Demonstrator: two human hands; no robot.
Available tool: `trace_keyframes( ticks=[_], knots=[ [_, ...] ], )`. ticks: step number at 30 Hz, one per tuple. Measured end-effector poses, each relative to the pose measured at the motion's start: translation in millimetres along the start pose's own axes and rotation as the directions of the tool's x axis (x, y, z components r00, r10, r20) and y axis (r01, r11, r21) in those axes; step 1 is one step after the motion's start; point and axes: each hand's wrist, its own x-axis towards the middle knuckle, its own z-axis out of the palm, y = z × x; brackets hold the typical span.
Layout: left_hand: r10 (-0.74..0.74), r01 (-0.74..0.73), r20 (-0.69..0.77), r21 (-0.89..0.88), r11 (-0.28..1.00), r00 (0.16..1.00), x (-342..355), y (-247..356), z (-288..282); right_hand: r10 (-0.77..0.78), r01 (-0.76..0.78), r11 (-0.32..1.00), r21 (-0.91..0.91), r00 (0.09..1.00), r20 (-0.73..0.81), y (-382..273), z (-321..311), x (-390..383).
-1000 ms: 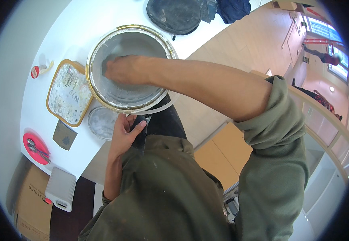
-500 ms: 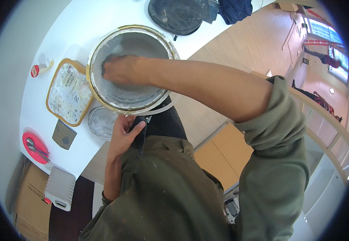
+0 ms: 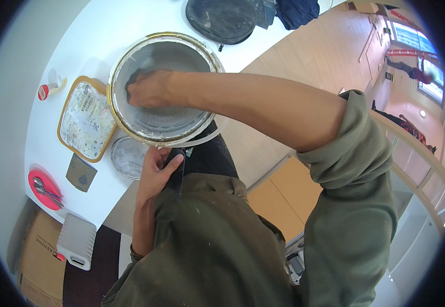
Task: The person applies a white sealant to the edge of a cabinet door using a small putty knife and a metal hawk. They repeatedly scoop sealant from a container, spread it on the hawk, and apply it to the door edge, smoothing the bead with the knife.
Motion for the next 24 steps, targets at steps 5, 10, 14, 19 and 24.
trace_keyframes(
  ticks=[5,10,14,19,24],
  knots=[
    [-0.005,0.005,0.008,0.001,1.000,1.000,0.8,-0.9,-1.6,-0.123,0.123,0.992,-0.013,0.992,-0.002,11.8,11.9,-3.3],
    [-0.052,0.052,0.005,-0.010,0.999,0.999,0.2,-0.5,-5.7,-0.101,0.102,0.994,-0.041,0.995,0.019,16.9,-4.6,-11.7],
    [-0.025,0.025,-0.006,-0.044,0.999,1.000,0.9,-0.3,-2.7,-0.075,0.078,0.997,0.029,0.994,-0.078,13.2,-0.5,-11.5],
    [-0.031,0.031,-0.005,0.028,0.999,0.999,1.5,1.7,-5.5,-0.092,0.093,0.996,-0.008,0.993,0.067,6.8,6.9,-5.9],
    [-0.030,0.031,-0.018,0.060,0.998,0.999,1.4,1.0,-5.4,-0.103,0.102,0.995,0.015,0.993,0.055,6.7,-13.1,-25.3]
  ],
)
